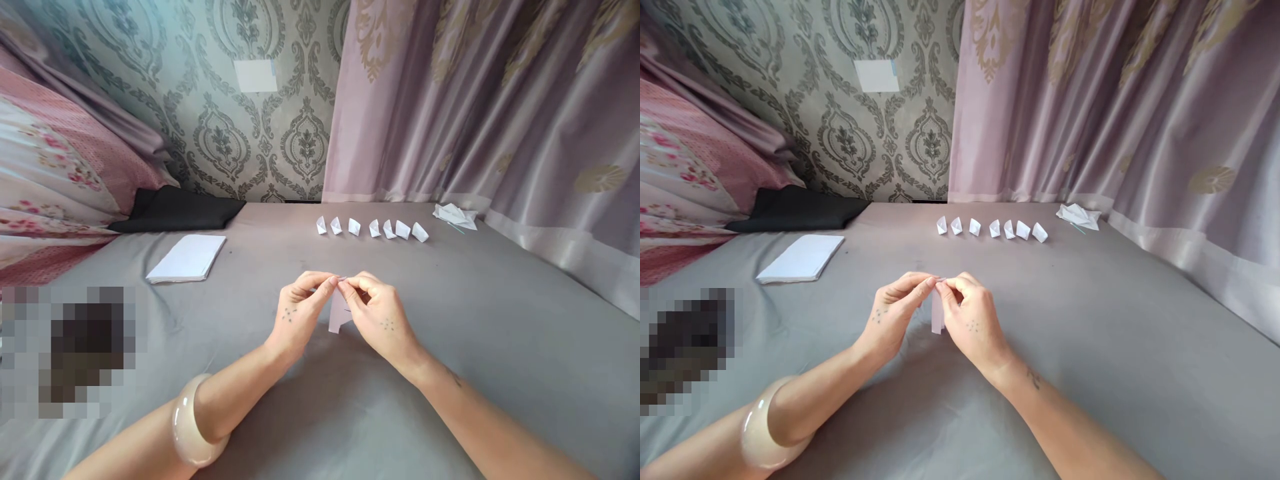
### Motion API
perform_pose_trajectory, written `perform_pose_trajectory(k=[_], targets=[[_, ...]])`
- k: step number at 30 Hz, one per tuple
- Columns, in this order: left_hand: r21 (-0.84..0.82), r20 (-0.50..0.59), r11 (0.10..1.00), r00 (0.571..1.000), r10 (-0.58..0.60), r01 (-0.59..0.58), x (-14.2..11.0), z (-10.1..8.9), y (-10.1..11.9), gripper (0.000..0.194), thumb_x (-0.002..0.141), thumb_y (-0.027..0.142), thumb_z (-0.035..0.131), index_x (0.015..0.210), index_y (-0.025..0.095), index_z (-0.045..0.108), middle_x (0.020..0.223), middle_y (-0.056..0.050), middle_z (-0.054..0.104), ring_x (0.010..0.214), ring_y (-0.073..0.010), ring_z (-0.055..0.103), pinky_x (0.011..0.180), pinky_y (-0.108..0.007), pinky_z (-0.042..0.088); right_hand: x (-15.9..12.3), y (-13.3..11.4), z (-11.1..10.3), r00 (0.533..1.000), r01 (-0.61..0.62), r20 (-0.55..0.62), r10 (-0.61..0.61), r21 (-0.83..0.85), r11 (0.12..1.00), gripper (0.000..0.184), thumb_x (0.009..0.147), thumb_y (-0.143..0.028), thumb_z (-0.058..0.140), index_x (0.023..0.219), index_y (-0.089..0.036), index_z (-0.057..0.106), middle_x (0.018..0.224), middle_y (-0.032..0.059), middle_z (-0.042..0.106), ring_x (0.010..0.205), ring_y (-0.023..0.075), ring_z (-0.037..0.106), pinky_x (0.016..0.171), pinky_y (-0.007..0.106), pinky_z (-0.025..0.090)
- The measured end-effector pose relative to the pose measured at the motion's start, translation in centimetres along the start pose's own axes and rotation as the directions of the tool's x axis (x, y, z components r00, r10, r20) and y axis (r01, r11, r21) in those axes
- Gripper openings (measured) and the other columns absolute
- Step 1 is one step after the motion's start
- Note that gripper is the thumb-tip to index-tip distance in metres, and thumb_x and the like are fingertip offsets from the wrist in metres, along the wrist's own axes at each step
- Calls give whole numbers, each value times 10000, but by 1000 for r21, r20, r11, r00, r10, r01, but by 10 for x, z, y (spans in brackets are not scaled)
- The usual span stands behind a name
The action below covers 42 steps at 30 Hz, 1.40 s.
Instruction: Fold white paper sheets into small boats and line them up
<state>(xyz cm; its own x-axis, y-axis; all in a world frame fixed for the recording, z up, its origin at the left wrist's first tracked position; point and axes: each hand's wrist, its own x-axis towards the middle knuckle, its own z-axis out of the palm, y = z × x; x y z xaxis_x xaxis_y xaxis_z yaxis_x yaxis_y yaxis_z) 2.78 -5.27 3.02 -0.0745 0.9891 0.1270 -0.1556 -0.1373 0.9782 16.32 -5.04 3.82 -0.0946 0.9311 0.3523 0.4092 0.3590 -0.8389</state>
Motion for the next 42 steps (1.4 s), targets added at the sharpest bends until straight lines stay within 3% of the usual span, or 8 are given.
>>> perform_pose_trajectory(k=[5, 13, 22, 27, 31, 36, 42], targets=[[-76, -26, 996, 999, -43, 41, 2, 0, 0, 139, 756, 323, 686, 771, 202, 753, 901, -39, 697, 874, -167, 581, 788, -264, 435, -2, -3, 1, 998, -62, 26, 60, 104, 993, 278, 865, -390, 551, 787, -185, 722, 704, 3, 568, 549, 97, 487, 515, 233, 403], [-172, 54, 971, 986, -160, 167, 3, -1, -3, 174, 757, 352, 697, 775, 185, 741, 757, -15, 668, 696, -107, 520, 689, -233, 418, 0, -3, -1, 945, -321, 131, 299, 211, 923, 308, 802, -440, 612, 703, -155, 670, 661, 8, 611, 620, 126, 540, 572, 244, 420], [-271, 84, 925, 964, -251, 264, 4, -2, -3, 207, 708, 359, 751, 793, 176, 704, 758, -10, 647, 670, -112, 572, 623, -231, 451, -2, -2, -3, 957, -285, 110, 270, 159, 945, 320, 704, -468, 719, 649, -182, 587, 631, -24, 569, 606, 113, 506, 584, 246, 414], [-316, 101, 917, 969, -224, 244, 5, -2, -4, 203, 735, 365, 733, 824, 188, 692, 736, 11, 629, 651, -94, 555, 625, -225, 446, 2, -6, -9, 924, -379, 192, 331, 338, 862, 355, 796, -518, 612, 920, -196, 696, 824, 31, 677, 766, 152, 589, 676, 276, 461], [-312, 99, 920, 972, -215, 235, 4, 2, -8, 201, 719, 336, 753, 841, 183, 712, 826, -7, 652, 746, -108, 571, 693, -233, 450, 1, -5, -5, 918, -389, 267, 294, 449, 805, 315, 780, -448, 665, 962, -201, 733, 867, 36, 708, 886, 187, 624, 826, 321, 471], [-281, 107, 927, 968, -227, 248, 1, 4, -8, 235, 752, 355, 724, 912, 184, 697, 861, -18, 653, 759, -106, 572, 712, -240, 447, 1, 2, -2, 922, -386, 179, 343, 467, 795, 268, 747, -419, 707, 910, -211, 755, 809, 27, 728, 839, 191, 650, 785, 318, 490], [-198, 222, 936, 943, -247, 292, -2, 2, -9, 216, 754, 323, 723, 866, 147, 667, 858, -43, 667, 782, -137, 603, 751, -270, 457, 3, 4, -4, 897, -398, 40, 441, 510, 763, 253, 656, -379, 784, 832, -200, 750, 826, 27, 737, 806, 173, 648, 752, 285, 499]])
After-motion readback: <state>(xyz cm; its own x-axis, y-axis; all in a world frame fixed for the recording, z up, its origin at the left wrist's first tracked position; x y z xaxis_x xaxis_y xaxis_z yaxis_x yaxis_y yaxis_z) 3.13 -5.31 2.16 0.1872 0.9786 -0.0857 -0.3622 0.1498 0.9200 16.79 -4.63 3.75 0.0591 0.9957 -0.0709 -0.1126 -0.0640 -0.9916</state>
